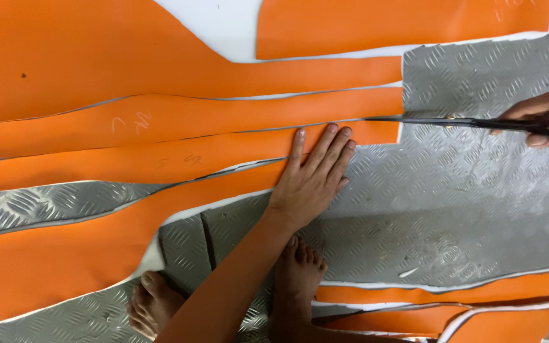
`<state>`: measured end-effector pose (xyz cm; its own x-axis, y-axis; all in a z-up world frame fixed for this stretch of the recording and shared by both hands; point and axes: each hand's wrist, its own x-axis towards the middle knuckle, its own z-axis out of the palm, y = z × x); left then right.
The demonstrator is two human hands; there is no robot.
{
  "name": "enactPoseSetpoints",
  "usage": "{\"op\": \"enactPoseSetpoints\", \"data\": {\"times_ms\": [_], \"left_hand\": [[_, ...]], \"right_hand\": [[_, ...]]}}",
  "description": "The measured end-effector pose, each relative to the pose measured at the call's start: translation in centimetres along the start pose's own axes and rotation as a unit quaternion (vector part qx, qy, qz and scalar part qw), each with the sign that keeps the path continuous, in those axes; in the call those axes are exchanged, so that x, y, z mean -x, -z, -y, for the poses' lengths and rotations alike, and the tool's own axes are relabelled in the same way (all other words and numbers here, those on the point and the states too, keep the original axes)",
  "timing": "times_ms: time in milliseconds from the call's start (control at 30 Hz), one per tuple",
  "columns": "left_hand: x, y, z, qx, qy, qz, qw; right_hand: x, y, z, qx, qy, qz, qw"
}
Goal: The person cuts long, curved strips of orange fabric from a larger sheet on the floor using large shears, following pre-marked white lines.
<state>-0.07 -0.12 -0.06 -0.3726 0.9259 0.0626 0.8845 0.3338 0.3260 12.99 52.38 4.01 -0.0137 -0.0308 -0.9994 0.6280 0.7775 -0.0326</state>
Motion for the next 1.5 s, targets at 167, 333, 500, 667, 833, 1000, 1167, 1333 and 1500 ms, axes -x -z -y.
{"op": "enactPoseSetpoints", "data": {"times_ms": [167, 333, 500, 667, 833, 1000, 1167, 1333, 1500], "left_hand": [[0.3, -0.2, -0.1, 0.015, -0.004, -0.009, 1.0], [0.4, 0.0, 0.2, 0.009, -0.014, -0.022, 1.0], [0.3, 0.3, -0.2, 0.064, 0.004, -0.049, 0.997], [1.1, 2.4, -0.8, 0.115, 0.031, -0.045, 0.992], [2.9, 3.1, 0.5, 0.088, 0.05, -0.05, 0.994], [4.1, 2.2, 1.3, 0.067, 0.048, -0.068, 0.994], [4.3, 1.7, 1.1, 0.07, 0.054, -0.07, 0.994], [4.6, 1.3, 1.4, 0.049, 0.04, -0.074, 0.995], [4.9, 1.2, 1.6, 0.013, 0.024, -0.076, 0.997]], "right_hand": [[1.3, -0.4, 6.0, 0.056, -0.073, -0.015, 0.996], [2.6, -0.5, 8.7, 0.01, -0.082, -0.057, 0.995], [1.0, -0.2, 8.0, 0.027, -0.024, -0.034, 0.999], [-1.3, 0.6, 7.1, 0.038, 0.037, -0.03, 0.998], [-2.0, 0.2, 8.7, 0.018, 0.018, 0.008, 1.0], [-1.4, 0.2, 10.3, -0.074, 0.032, 0.002, 0.997], [-0.4, -0.6, 13.4, -0.004, 0.045, 0.001, 0.999], [1.8, -1.8, 19.3, -0.019, -0.009, -0.077, 0.997], [1.4, -1.9, 19.6, -0.04, 0.026, -0.023, 0.999]]}}
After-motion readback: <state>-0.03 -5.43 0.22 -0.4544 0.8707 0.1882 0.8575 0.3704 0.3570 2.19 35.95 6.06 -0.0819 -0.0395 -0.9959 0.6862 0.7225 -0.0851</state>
